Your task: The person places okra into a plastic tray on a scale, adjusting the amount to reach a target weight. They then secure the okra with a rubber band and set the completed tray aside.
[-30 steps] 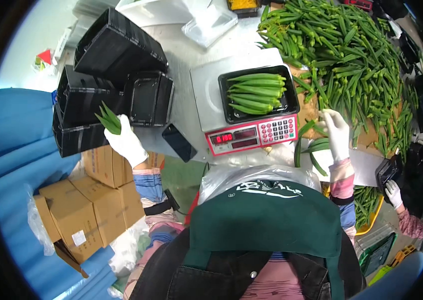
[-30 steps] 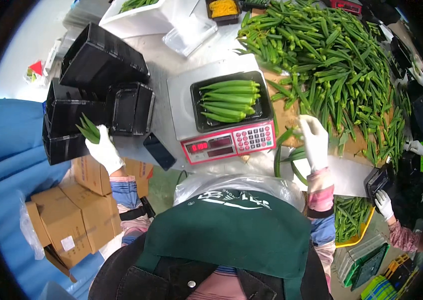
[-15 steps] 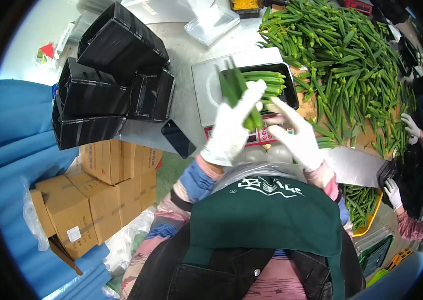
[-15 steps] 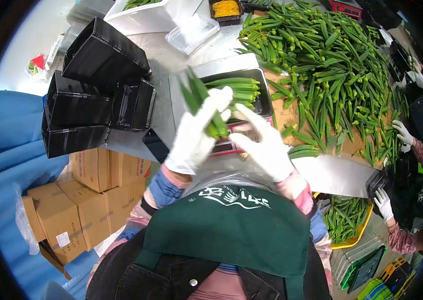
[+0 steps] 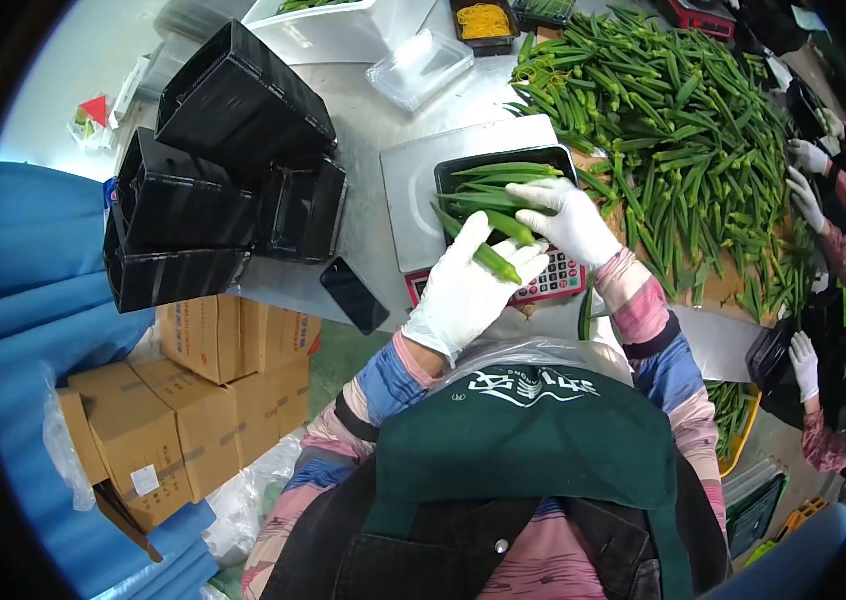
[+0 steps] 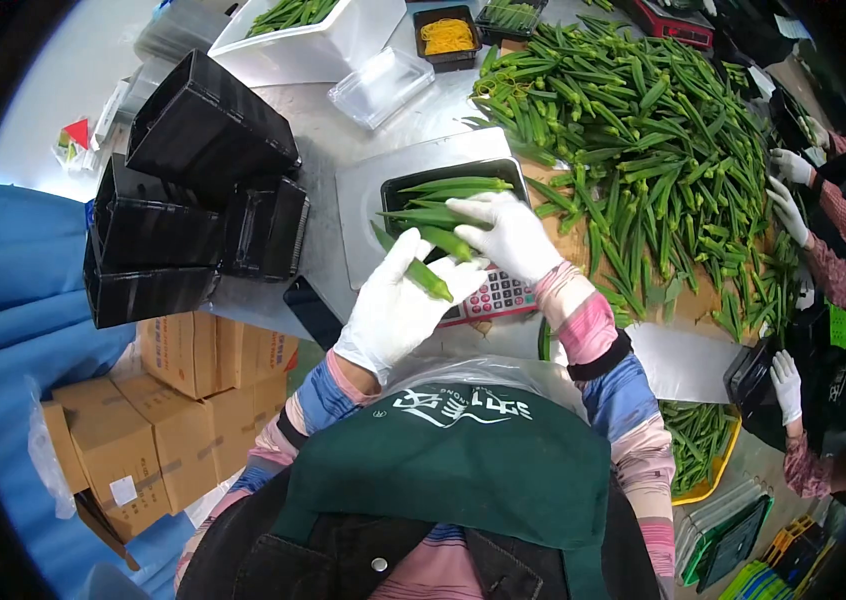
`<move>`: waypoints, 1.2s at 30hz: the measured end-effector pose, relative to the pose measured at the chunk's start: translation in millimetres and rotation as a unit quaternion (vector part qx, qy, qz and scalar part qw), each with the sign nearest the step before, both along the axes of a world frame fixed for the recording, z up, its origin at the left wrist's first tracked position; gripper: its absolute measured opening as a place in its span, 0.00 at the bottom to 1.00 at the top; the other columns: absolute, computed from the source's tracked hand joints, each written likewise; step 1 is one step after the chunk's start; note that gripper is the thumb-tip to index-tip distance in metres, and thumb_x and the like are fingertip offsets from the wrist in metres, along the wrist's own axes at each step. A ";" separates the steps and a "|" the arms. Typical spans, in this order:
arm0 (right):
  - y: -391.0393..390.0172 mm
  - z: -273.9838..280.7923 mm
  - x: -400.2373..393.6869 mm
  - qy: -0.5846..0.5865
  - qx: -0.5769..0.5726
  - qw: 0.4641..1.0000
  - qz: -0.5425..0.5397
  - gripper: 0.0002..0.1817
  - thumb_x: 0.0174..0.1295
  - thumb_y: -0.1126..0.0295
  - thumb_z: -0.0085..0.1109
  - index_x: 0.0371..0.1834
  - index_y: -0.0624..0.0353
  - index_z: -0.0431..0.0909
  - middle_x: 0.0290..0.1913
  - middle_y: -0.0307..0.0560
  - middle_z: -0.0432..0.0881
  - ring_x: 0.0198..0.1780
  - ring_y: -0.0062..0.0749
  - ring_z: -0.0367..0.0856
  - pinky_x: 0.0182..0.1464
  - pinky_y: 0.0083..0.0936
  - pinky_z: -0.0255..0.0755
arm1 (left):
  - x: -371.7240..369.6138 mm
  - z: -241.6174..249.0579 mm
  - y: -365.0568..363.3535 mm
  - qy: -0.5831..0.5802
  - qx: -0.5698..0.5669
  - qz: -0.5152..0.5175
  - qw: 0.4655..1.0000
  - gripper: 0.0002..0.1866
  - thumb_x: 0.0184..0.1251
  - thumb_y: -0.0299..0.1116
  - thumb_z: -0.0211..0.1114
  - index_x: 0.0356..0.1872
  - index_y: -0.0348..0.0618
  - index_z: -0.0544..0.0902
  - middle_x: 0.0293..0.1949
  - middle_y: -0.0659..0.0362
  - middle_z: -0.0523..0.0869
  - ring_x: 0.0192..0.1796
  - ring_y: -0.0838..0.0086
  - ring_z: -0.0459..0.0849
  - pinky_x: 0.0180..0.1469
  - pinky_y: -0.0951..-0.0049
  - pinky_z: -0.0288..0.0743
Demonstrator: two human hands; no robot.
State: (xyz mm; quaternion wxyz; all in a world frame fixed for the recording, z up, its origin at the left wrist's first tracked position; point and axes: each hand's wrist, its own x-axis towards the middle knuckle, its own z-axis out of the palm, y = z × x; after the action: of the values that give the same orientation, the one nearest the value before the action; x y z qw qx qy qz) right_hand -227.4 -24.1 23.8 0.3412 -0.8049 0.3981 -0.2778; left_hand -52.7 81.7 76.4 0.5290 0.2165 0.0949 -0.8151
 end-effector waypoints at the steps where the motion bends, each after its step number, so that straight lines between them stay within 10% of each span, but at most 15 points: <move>1: -3.4 1.3 -2.9 -0.007 -0.015 1.000 -0.011 0.18 0.62 0.68 0.67 0.56 0.55 0.86 0.50 0.54 0.87 0.54 0.46 0.83 0.61 0.35 0.74 | 3.0 6.8 2.2 0.023 0.022 -0.004 1.000 0.27 0.81 0.42 0.57 0.72 0.36 0.66 0.69 0.38 0.72 0.71 0.47 0.72 0.75 0.45 0.66; 6: -6.0 13.9 -28.8 -0.041 -0.014 0.988 -0.146 0.14 0.65 0.68 0.65 0.51 0.57 0.88 0.49 0.53 0.88 0.51 0.46 0.85 0.58 0.34 0.76 | 29.6 38.6 16.3 -0.055 -0.041 0.028 0.997 0.26 0.84 0.43 0.49 0.72 0.35 0.68 0.70 0.35 0.71 0.73 0.46 0.70 0.73 0.41 0.67; 12: 15.2 33.5 -40.7 -0.184 0.179 0.948 -0.187 0.13 0.71 0.70 0.61 0.53 0.64 0.86 0.49 0.46 0.90 0.50 0.24 0.85 0.54 0.21 0.77 | 91.7 63.8 1.6 -0.326 -0.118 0.194 0.918 0.25 0.84 0.39 0.50 0.74 0.37 0.67 0.71 0.45 0.74 0.73 0.55 0.73 0.75 0.46 0.65; 19: 48.8 101.7 30.0 -0.231 0.222 0.947 0.012 0.33 0.63 0.71 0.69 0.72 0.62 0.72 0.54 0.45 0.86 0.45 0.23 0.81 0.51 0.22 0.77 | 47.4 58.5 -29.5 -0.343 -0.251 0.013 0.905 0.31 0.81 0.44 0.56 0.76 0.38 0.63 0.73 0.46 0.70 0.75 0.59 0.68 0.76 0.53 0.63; 28: 21.4 55.1 -41.9 -0.280 0.253 0.901 -0.214 0.14 0.72 0.74 0.57 0.56 0.66 0.83 0.41 0.41 0.88 0.34 0.16 0.79 0.40 0.14 0.73 | 57.8 58.9 -60.1 -0.278 -0.251 -0.011 0.927 0.30 0.81 0.41 0.56 0.75 0.34 0.64 0.68 0.43 0.75 0.69 0.58 0.77 0.70 0.61 0.74; 31: 24.3 14.6 -46.1 -0.242 0.254 0.900 -0.259 0.13 0.73 0.72 0.59 0.55 0.66 0.83 0.40 0.41 0.87 0.34 0.17 0.80 0.38 0.16 0.74 | 54.2 35.6 -69.8 -0.433 -0.229 0.034 0.871 0.25 0.80 0.37 0.59 0.70 0.33 0.71 0.63 0.46 0.80 0.64 0.64 0.81 0.67 0.67 0.75; 36: 34.1 -11.7 -34.0 -0.131 0.112 0.937 -0.304 0.17 0.64 0.70 0.70 0.54 0.64 0.83 0.36 0.41 0.86 0.30 0.17 0.78 0.35 0.19 0.75 | 44.4 -16.2 -68.2 -0.732 -0.318 0.013 0.603 0.16 0.73 0.29 0.65 0.58 0.39 0.84 0.54 0.56 0.88 0.55 0.73 0.84 0.61 0.72 0.76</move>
State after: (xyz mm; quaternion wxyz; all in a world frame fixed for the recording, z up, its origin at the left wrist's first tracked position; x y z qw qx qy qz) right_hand -261.4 10.0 12.1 0.3774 -0.5585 0.6044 -0.4247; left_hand -8.3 13.5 60.2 0.4676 0.5573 -0.5865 -0.3561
